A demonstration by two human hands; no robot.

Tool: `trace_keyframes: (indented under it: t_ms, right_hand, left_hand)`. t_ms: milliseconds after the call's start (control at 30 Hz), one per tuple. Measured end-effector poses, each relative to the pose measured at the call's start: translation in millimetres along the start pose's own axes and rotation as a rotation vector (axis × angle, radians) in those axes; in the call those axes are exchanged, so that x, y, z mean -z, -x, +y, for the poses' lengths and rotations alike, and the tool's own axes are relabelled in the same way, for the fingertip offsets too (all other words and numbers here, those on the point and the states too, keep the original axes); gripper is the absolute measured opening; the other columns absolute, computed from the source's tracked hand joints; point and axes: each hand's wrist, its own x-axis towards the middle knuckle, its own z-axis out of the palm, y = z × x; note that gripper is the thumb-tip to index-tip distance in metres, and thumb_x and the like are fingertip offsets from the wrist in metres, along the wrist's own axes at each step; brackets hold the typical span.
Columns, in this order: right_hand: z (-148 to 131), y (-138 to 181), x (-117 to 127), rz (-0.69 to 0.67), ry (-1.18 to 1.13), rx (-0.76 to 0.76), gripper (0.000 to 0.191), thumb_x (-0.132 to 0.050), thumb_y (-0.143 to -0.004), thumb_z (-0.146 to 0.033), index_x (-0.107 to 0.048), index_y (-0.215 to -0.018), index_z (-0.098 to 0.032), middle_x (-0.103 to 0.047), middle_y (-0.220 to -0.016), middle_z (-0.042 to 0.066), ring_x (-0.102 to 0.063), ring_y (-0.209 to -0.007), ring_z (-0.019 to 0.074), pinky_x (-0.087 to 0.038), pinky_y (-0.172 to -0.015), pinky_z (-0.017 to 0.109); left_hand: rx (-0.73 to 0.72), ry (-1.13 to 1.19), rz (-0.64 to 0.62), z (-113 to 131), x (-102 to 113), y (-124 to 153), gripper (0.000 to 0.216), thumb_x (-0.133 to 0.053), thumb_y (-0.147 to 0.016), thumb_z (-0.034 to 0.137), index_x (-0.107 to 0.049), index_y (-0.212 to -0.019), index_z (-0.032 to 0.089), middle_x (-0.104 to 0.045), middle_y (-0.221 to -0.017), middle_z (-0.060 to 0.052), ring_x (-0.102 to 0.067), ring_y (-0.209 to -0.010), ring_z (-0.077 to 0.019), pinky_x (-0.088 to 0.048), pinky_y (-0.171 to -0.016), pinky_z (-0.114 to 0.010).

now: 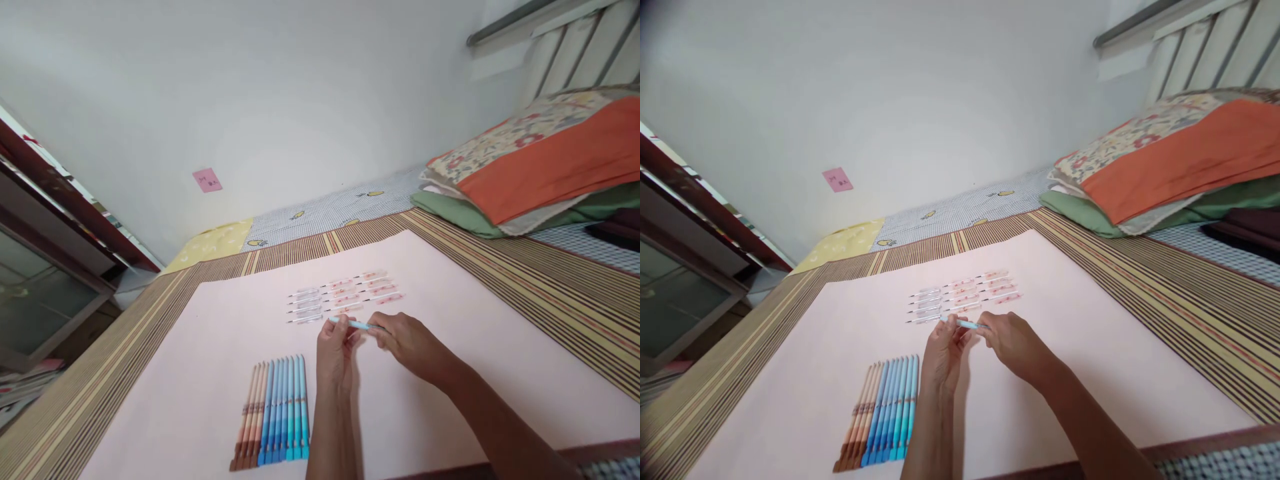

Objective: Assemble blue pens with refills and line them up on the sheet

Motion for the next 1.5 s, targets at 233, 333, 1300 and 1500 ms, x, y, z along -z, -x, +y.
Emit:
trace_keyframes:
  t_ms: [233, 333, 1300, 1500]
  right_hand:
    - [0.5, -0.8, -1.1, -0.026, -0.090, 0.002, 0.035, -0.036, -0.099, -0.040, -0.049, -0.073, -0.022, -0.062, -0.063, -0.001, -0.051, -0.056, 0.0148, -0.033, -0.056, 0.027]
    - [7.6, -0.5, -2.9, -0.058, -0.263, -0.001, 0.035, -0.040, -0.098, -0.039, -0.051, -0.069, -0.021, -0.062, -0.064, -0.001, -0.054, -0.058, 0.0140, -0.036, -0.056, 0.026]
    - [-10.8, -4.4, -21.5, 0.053, -0.322, -0.004, 0.029, -0.044, -0.096, -0.038, -0.045, -0.071, -0.022, -0.054, -0.060, -0.004, -0.051, -0.054, 0.0130, -0.035, -0.053, 0.025]
    - [-12.7, -12.1, -36.4, 0.018, -0.642, -0.095, 0.035, -0.048, -0.093, -0.047, -0.052, -0.071, -0.020, -0.061, -0.063, -0.002, -0.055, -0.052, 0.0118, -0.042, -0.053, 0.025]
  left_hand:
    - [-0.044, -0.021, -0.089, -1.7, 6.5, -7.1, 0.027, -0.086, -0.066, 0.028, -0.073, -0.082, 0.011, -0.069, -0.080, -0.005, -0.063, -0.075, -0.0104, -0.048, -0.072, -0.020]
    - [-0.032, -0.007, -0.188, 4.7, 8.4, -5.2, 0.029, -0.084, -0.068, 0.024, -0.075, -0.092, 0.012, -0.073, -0.090, -0.008, -0.066, -0.086, -0.0148, -0.049, -0.085, -0.026]
    - [-0.072, 0.013, -0.192, 16.3, 12.0, -2.4, 0.040, -0.082, -0.072, 0.025, -0.071, -0.109, 0.014, -0.072, -0.094, -0.009, -0.067, -0.088, -0.0180, -0.049, -0.088, -0.032]
    - [-0.062, -0.002, -0.163, 11.6, 13.0, -3.5, 0.025, -0.081, -0.073, 0.029, -0.072, -0.091, 0.014, -0.071, -0.090, -0.007, -0.065, -0.078, -0.0142, -0.050, -0.071, -0.025]
